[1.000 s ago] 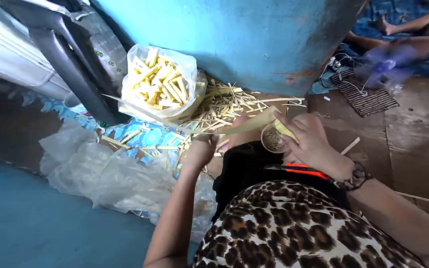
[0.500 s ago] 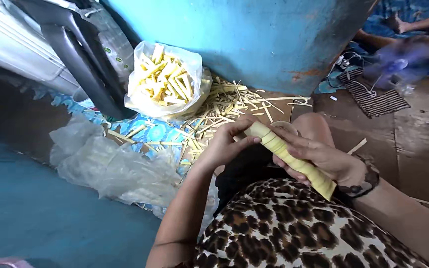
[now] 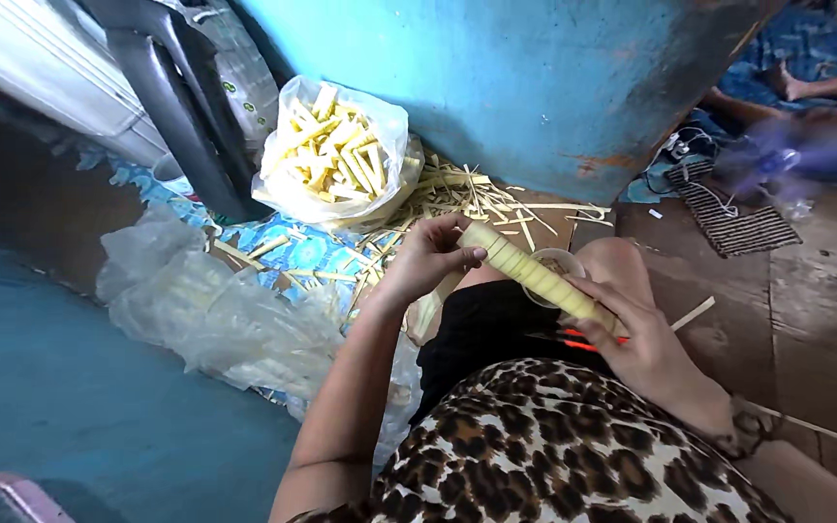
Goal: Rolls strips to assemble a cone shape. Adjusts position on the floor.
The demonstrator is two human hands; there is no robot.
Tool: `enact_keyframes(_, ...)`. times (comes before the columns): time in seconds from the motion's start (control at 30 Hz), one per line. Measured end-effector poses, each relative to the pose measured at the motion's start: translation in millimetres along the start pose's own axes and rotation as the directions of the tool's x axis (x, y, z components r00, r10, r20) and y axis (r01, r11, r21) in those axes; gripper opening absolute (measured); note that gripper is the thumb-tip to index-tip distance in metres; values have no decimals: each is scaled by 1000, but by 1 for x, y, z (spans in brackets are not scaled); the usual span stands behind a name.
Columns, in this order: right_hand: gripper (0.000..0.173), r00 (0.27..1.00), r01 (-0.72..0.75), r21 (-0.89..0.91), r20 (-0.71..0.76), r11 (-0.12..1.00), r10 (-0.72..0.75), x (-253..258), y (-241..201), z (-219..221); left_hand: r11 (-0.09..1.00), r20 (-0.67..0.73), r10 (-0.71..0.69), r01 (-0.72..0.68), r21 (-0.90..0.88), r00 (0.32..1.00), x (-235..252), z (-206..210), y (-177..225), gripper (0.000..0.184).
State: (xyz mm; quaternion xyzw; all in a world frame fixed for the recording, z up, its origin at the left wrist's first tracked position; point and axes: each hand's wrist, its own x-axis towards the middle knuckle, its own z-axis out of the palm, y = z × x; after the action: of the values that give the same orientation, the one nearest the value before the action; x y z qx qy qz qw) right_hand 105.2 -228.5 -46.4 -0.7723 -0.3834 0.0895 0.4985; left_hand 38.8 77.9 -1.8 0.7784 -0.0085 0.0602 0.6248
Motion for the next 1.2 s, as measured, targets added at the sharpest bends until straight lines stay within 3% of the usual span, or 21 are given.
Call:
enact_keyframes(0.03, 47, 993, 99, -118, -44, 988, -105, -1, 6, 1, 1000, -3, 2, -2, 15, 1000, -1, -1, -2, 23)
enact_keyframes(0.07, 45, 995, 81, -78, -45, 994, -85, -2, 8, 1, 1000, -2, 11, -11, 26, 1000, -1, -1, -4, 26)
enact_keyframes(0.13, 42, 985, -173, 290, 76, 941, 158, -4, 3, -3, 999, 5, 34, -34, 22, 999, -1, -1, -8, 26)
enact_keyframes(0.23, 48, 884, -467, 600, 330, 650, 331, -8, 0, -8, 995, 0, 72, -72, -70, 997, 4, 2, -14, 19)
enact_keyframes(0.37, 50, 793, -605, 683, 561, 409, 236, -13, -5, -14, 961, -86, -14, -10, -277, 996, 4, 14, -28, 17)
enact_keyframes(0.5, 54, 697, -692, 628, 710, 355, 101, -2, -14, -10, 915, -52, -29, 6, -402, 998, 13, 21, -46, 17)
enact_keyframes(0.6, 60, 663, -747, 585, 694, 316, 282, 29, -31, 9, 861, 94, 22, 29, -508, 995, 19, 38, -49, 18)
enact_keyframes(0.73, 45, 620, -728, 676, 581, 111, 527, 64, -27, 50, 856, 168, -34, 116, -504, 985, 11, 57, -67, 16)
enact_keyframes(0.8, 43, 626, -734, 662, 573, 152, 529, 65, -28, 62, 861, 188, -60, 146, -487, 980, 7, 49, -71, 14)
enact_keyframes(0.83, 44, 648, -744, 622, 580, 244, 493, 64, -24, 64, 860, 184, -69, 152, -488, 981, 4, 46, -73, 13)
enact_keyframes(0.9, 44, 705, -691, 439, 584, 575, 401, 63, -2, 61, 854, 142, -96, 155, -497, 985, -6, 36, -75, 16)
enact_keyframes(0.97, 37, 780, -439, 20, 504, 898, 370, 72, 31, 53, 853, 43, -125, 129, -506, 991, -14, 20, -78, 21)
enact_keyframes(1.0, 33, 827, -304, -197, 432, 932, 361, 78, 54, 49, 855, -16, -138, 111, -506, 990, -18, 12, -78, 22)
enact_keyframes(1.07, 25, 847, -203, -482, 350, 853, 399, 92, 92, 39, 867, -132, -132, 50, -495, 983, -26, -7, -70, 23)
enact_keyframes(1.2, 15, 753, -194, -734, 314, 651, 578, 107, 112, 50, 871, -306, 33, -177, -458, 951, -42, -40, -35, 22)
